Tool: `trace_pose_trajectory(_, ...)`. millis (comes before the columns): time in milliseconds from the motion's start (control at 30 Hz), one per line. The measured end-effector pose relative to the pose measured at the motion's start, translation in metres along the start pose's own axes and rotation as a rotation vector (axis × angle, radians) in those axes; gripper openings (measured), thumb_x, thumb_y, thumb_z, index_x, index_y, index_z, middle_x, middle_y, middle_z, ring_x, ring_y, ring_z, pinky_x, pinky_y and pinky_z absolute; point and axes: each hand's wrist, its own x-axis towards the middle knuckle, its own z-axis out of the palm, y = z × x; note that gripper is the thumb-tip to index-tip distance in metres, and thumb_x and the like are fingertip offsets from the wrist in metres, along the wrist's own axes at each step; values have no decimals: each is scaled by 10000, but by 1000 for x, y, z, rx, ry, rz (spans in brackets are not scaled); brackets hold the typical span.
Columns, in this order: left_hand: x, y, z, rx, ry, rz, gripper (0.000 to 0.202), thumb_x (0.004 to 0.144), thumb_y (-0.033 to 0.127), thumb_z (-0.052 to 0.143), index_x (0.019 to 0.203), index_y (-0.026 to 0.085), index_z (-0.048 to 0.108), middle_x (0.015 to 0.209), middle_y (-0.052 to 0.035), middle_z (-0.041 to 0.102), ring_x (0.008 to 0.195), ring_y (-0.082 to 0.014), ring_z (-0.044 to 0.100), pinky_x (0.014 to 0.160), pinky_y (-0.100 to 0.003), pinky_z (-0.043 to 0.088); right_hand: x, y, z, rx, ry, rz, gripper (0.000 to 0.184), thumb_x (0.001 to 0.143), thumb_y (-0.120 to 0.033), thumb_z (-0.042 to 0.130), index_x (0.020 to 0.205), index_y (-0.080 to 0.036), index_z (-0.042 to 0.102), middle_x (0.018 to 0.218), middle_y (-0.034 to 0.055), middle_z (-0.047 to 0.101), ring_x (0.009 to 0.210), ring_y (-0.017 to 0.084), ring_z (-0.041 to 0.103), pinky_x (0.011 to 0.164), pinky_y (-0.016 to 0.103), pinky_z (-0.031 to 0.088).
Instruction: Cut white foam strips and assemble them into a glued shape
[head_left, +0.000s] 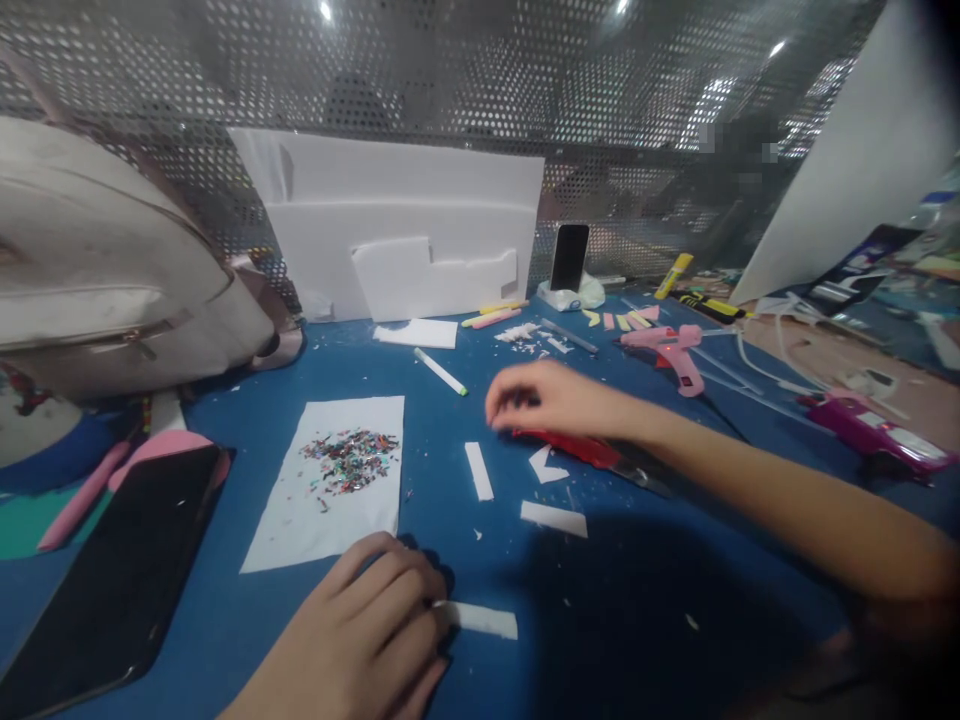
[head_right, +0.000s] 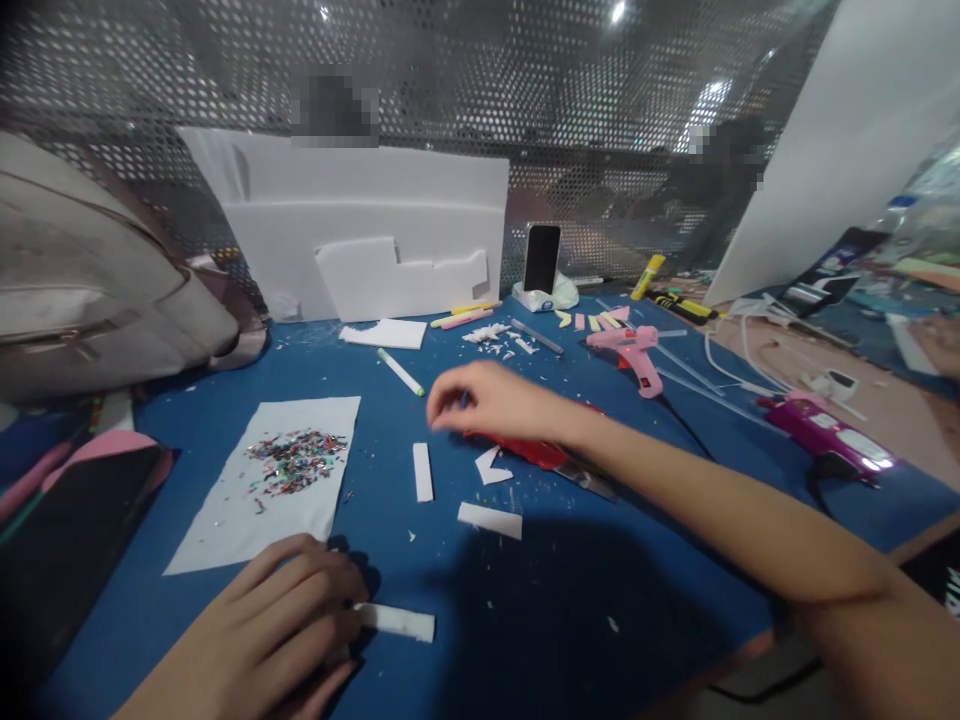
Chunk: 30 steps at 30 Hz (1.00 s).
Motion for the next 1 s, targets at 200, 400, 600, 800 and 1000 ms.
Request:
trace_pose_trajectory(200, 3, 3, -7, 8, -52, 2, 213, 957, 172, 456, 941, 179, 668, 923, -7, 674, 908, -170, 588, 1000, -336, 350, -18, -58, 39, -19, -284, -296, 121, 878, -302, 692, 903, -185, 711, 883, 27, 668, 904, 184, 538, 782, 295, 390)
trace_pose_trajectory(400, 5, 3, -9, 14, -72, 0, 201, 952, 157, 467, 945, 178, 667, 926, -4, 680, 907, -169, 594, 1005, -343, 350, -14, -50, 45, 38, -293, -254, 89, 884, -257, 681, 831, -185, 689, 829, -2, 656, 863, 163, 528, 733, 268, 376)
trace_pose_trajectory(600, 7, 4, -9, 10, -71, -15, 196, 950, 149, 471, 956, 172, 666, 934, -11, 674, 914, -172, 590, 1005, -346, 350, -15, -51, 40, 31, -283, -197, 158, 865, -335, 710, 849, -184, 669, 840, 7, 622, 857, 165, 524, 678, 261, 354)
trace_pose_trajectory(800, 5, 4, -5, -7, -75, -8, 181, 938, 130, 486, 951, 168, 663, 940, -13, 675, 914, -168, 589, 1014, -339, 345, -12, -48, 35, 41, -276, -231, 141, 879, -282, 689, 780, -189, 654, 791, -5, 632, 832, 148, 545, 682, 247, 373)
trace_pose_trajectory(1000, 6, 3, -6, -26, -44, -9, 180, 940, 127, 483, 938, 165, 658, 931, -18, 660, 903, -164, 577, 1003, -336, 350, 13, 17, -10, -85, 169, 59, 104, 927, -253, 552, 888, -182, 617, 960, 63, 657, 861, 188, 573, 726, 307, 389)
